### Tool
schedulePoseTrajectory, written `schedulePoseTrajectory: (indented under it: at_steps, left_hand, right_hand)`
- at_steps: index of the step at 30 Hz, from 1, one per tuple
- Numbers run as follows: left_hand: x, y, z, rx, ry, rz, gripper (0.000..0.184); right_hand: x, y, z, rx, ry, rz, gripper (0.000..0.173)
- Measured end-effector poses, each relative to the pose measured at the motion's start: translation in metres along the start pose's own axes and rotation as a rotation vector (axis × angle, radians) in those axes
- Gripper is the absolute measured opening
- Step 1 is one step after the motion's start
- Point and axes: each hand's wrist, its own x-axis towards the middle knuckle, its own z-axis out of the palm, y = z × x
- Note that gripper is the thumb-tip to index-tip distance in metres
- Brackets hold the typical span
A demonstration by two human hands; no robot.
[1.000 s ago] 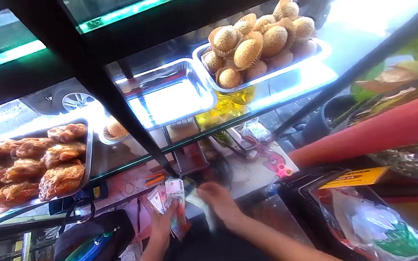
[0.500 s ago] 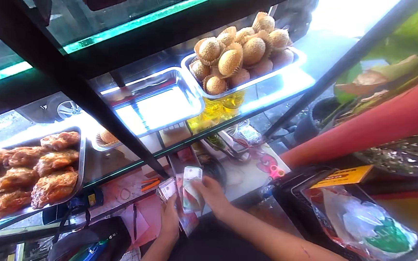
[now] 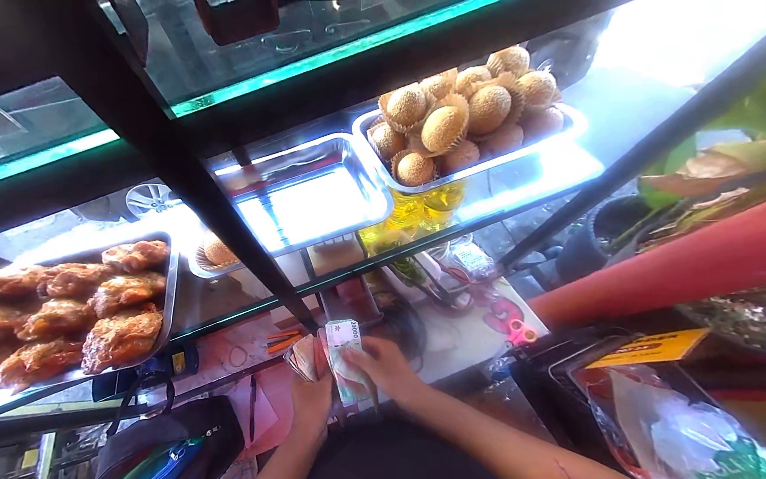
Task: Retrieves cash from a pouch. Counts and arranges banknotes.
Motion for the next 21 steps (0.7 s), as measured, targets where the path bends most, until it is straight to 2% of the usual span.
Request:
schedulePoseTrajectory:
  at_steps: [8,14,18,19,21]
  left_hand:
    - [0.002,0.004,-0.003,-0.057,-0.009,0.011,0.053]
    - [0.005,0.004,-0.002,-0.229,-0.071,0.087,0.036]
    - [0.004,0.005,-0.002,-0.241,-0.08,0.032,0.034]
    - [0.003,0.006,-0.003,-0.247,-0.087,0.005,0.036]
    - [0.0,0.009,-0.004,-0.275,-0.079,-0.059,0.038]
  right_hand:
    - [0.005,0.005,0.002,0.121,0.005,0.035,0.024]
    - [0.007,0.012,-0.001,0.232,-0.003,0.056,0.026]
    - [0.015,-0.01,-0.006,-0.047,0.021,0.014,0.031]
    - [0.023,-0.02,-0.009,-0.173,0.058,0.0,0.038]
    - [0.043,-0.04,-0.013,-0.407,0.123,0.003,0.066]
